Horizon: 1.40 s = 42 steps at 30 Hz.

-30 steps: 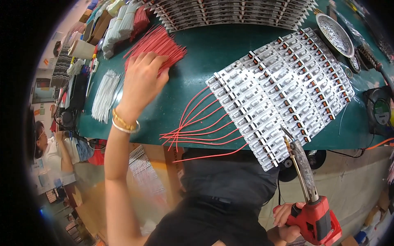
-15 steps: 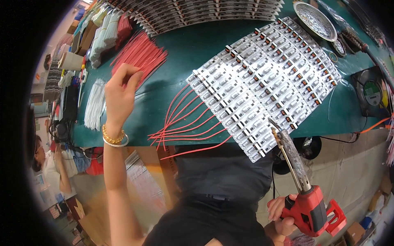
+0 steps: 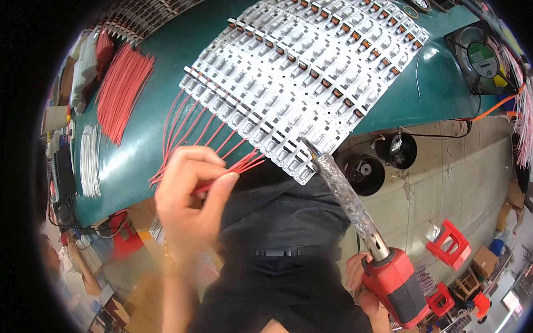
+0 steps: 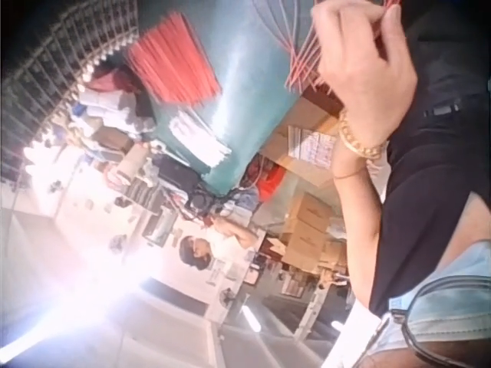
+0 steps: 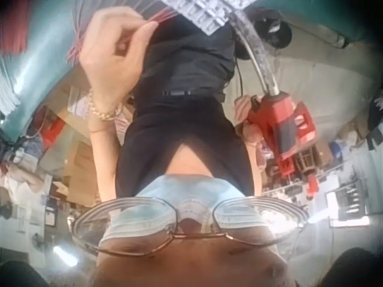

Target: The person solders red and white wires onto an array of electronic boards using a soldering tool.

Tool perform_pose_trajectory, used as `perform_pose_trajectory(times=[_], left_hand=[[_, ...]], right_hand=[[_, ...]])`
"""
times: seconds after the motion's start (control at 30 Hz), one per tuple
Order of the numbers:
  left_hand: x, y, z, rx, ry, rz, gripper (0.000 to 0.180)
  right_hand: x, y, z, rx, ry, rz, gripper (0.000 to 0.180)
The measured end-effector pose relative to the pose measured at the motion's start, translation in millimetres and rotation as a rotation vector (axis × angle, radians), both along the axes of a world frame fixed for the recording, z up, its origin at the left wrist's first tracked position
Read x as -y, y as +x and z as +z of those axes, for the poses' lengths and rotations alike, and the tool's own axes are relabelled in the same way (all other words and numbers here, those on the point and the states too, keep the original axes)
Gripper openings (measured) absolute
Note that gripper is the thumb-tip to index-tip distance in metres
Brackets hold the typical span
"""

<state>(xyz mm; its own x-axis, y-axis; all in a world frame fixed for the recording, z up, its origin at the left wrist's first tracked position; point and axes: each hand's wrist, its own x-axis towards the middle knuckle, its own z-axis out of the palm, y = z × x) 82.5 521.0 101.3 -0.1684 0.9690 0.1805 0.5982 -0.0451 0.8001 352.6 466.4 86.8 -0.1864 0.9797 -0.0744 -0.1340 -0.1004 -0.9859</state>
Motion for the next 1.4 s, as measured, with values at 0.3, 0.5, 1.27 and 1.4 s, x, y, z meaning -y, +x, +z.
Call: perform_pose_trajectory(times=[0.3, 0.5, 1.27, 1.4], left_hand=[[2, 11, -24, 0.050, 0.054, -0.018, 0.013], [3, 8, -23, 0.043, 0.050, -0.022, 0.013], [5, 23, -23, 0.088, 0.080, 0.012, 0.014], [7, 24, -31, 0.038, 0.120, 0.023, 0.015]], right_hand=[[8, 18, -1, -0.008, -0.274, 0.028, 0.049], [2, 6, -6, -0.029, -0.242, 0.037, 0.028], [10, 0, 0, -0.060, -0.110, -0.100, 0.063], [27, 11, -2, 0.110, -0.140, -0.189, 0.066]])
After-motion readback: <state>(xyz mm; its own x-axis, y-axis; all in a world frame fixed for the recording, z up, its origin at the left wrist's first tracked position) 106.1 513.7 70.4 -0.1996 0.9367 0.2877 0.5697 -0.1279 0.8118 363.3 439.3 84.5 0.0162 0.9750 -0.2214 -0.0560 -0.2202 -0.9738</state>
